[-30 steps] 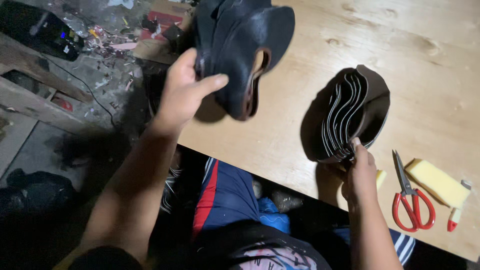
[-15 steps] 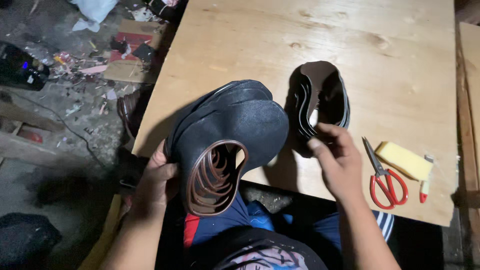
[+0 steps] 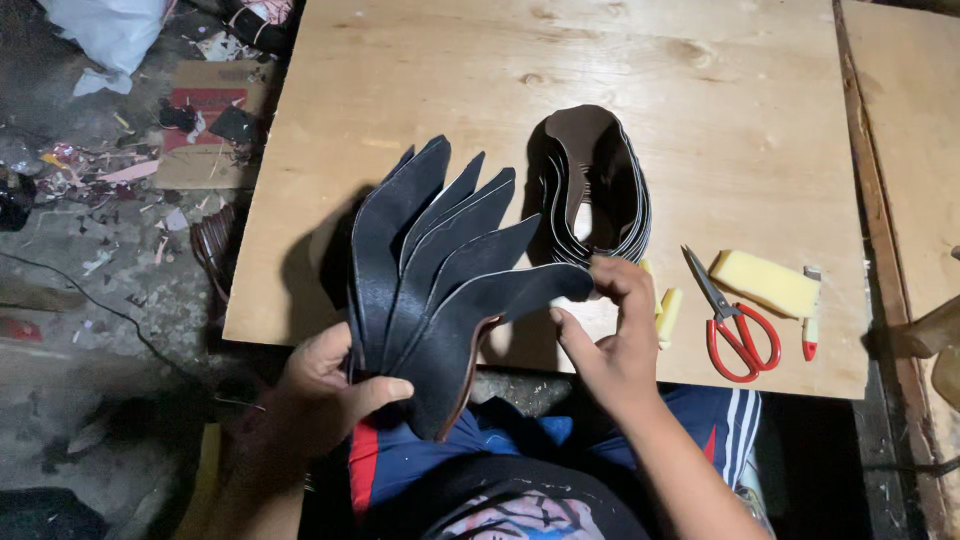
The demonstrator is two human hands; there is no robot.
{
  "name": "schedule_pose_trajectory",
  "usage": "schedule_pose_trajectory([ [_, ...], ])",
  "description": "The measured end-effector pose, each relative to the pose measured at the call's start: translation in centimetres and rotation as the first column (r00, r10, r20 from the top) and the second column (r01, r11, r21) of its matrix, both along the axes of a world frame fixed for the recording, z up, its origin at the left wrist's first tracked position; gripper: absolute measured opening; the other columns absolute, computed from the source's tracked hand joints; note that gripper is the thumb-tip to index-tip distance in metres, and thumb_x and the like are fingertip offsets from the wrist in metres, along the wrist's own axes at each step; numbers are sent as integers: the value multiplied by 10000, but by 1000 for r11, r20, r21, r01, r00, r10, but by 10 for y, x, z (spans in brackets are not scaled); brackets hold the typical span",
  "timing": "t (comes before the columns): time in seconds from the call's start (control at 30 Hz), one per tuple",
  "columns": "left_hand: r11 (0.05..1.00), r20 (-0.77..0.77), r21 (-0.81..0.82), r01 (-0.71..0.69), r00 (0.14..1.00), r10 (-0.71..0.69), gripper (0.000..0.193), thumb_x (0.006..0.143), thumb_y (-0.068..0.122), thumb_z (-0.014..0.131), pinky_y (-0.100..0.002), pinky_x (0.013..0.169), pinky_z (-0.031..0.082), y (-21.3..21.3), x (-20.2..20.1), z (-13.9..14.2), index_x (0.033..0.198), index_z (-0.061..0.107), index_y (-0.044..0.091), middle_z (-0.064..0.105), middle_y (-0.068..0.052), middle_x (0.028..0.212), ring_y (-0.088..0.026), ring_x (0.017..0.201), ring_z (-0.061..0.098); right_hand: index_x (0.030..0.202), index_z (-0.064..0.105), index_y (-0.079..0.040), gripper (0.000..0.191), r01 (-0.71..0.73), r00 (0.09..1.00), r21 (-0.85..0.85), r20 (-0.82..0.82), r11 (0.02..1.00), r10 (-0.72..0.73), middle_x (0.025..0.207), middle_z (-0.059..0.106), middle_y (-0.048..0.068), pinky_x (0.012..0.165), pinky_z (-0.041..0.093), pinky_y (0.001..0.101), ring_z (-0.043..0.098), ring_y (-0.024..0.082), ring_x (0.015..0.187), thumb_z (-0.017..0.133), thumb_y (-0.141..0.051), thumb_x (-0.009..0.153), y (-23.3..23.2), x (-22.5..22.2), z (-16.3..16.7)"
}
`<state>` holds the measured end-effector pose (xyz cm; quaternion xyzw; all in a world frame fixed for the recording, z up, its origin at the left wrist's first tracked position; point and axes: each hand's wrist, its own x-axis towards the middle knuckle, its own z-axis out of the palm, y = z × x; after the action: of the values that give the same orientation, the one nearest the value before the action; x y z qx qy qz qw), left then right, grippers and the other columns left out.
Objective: The person sits at a workbench handling a shoe upper, fitting foam pieces inside it and pressing the parts together. They then use a brush to apply glue from a container onto the edges of the shoe upper and other stacked shoe components, setting pieces aside as they finish.
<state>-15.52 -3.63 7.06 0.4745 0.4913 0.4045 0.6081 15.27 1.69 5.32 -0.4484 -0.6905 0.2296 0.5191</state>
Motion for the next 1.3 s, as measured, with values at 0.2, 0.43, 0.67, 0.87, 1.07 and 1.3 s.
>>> schedule_pose_trajectory([
  [0.2, 707, -603, 662, 251, 738, 302, 255, 670, 203, 845, -504, 1096, 321, 3, 26, 25, 864, 716, 97, 727, -72, 953, -271, 995, 655, 1243, 595, -19, 397, 36, 989, -10, 143, 999, -34, 1244, 612, 155, 1012, 493, 357, 596, 261, 1153, 758, -46, 882, -7, -10, 30],
  [0.43, 649, -651, 676, 349, 695, 304, 197, 683, 185, 840, -531, 1034, 342, 2, 42, 21, 793, 689, 124, 660, 0, 804, -232, 887, 637, 1341, 549, 0, 695, -156, 881, 183, 469, 971, 53, 1372, 573, 175, 1112, 326, 542, 493, 423, 1303, 740, -38, 673, 10, -16, 51],
  [0.67, 631, -660, 684, 366, 679, 322, 196, 702, 179, 841, -529, 1018, 364, -2, 41, 12, 742, 653, 141, 600, 5, 748, -223, 818, 604, 1174, 594, -145, 510, -151, 835, 78, 544, 985, 85, 1136, 625, 86, 1013, 386, 485, 565, 329, 1096, 854, -130, 735, 22, -6, 39],
  [0.87, 625, -691, 666, 407, 651, 313, 205, 698, 153, 829, -547, 1021, 369, -1, 40, 8, 706, 625, 140, 582, 2, 728, -227, 811, 607, 1449, 455, -42, 724, -154, 935, 35, 329, 987, 134, 1102, 624, 147, 810, 534, 354, 636, 282, 957, 833, -121, 837, 21, -6, 27],
  [1.07, 586, -693, 679, 443, 650, 312, 168, 685, 102, 781, -548, 1046, 351, -3, 36, 6, 735, 623, 132, 601, 2, 788, -232, 916, 628, 1436, 517, -66, 760, -235, 872, -100, 417, 967, 255, 954, 631, 121, 819, 495, 407, 624, 302, 895, 856, -132, 759, 28, -1, 37],
  [1.3, 592, -735, 643, 486, 609, 299, 126, 725, 125, 748, -557, 1071, 340, -4, 34, 5, 735, 623, 121, 588, -19, 798, -234, 954, 622, 1117, 540, -84, 449, -187, 890, 130, 441, 974, 112, 1154, 587, 187, 982, 444, 467, 570, 395, 1093, 817, -144, 769, 29, -4, 39],
])
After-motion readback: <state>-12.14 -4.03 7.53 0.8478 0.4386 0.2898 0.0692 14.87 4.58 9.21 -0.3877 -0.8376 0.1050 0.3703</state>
